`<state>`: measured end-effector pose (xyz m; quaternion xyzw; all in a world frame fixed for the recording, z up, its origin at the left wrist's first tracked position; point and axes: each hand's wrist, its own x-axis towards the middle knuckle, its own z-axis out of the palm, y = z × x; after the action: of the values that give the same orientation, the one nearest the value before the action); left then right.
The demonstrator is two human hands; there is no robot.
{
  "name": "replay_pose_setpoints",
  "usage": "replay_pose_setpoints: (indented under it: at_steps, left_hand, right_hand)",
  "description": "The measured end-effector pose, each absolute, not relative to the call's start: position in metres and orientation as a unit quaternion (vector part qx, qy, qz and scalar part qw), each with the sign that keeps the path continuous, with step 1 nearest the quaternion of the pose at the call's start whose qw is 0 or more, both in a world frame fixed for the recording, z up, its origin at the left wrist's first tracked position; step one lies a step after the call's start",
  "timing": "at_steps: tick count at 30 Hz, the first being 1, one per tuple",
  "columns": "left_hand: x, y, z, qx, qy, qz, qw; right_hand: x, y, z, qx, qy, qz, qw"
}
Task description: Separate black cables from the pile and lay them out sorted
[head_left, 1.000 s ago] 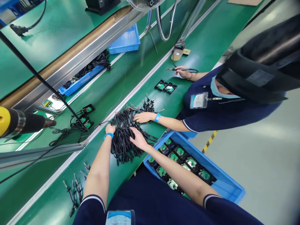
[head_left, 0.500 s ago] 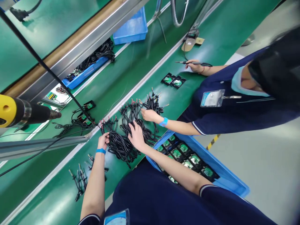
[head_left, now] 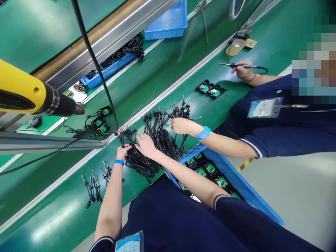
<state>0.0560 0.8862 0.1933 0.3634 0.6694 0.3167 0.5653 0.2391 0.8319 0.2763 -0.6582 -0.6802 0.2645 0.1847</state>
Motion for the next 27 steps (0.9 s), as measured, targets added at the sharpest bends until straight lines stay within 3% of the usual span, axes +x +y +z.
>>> replay_pose_setpoints:
  at_steps: [5,11,27]
  left_hand:
    - [0.052,0.878,0.187,0.371,0.668,0.333,0.552]
    - [0.043,0.867,0.177,0.366,0.659,0.376,0.539]
    - [0.056,0.867,0.176,0.303,0.618,0.455,0.566]
  right_hand:
    - [0.214,0.859,0.227,-0.654,-0.627,0.388,0.172]
    - [0.216,0.865,0.193,-0.655,-0.543,0.466,0.242]
    - [0.222,0.854,0.186,-0.532,-0.442,0.617,0.375]
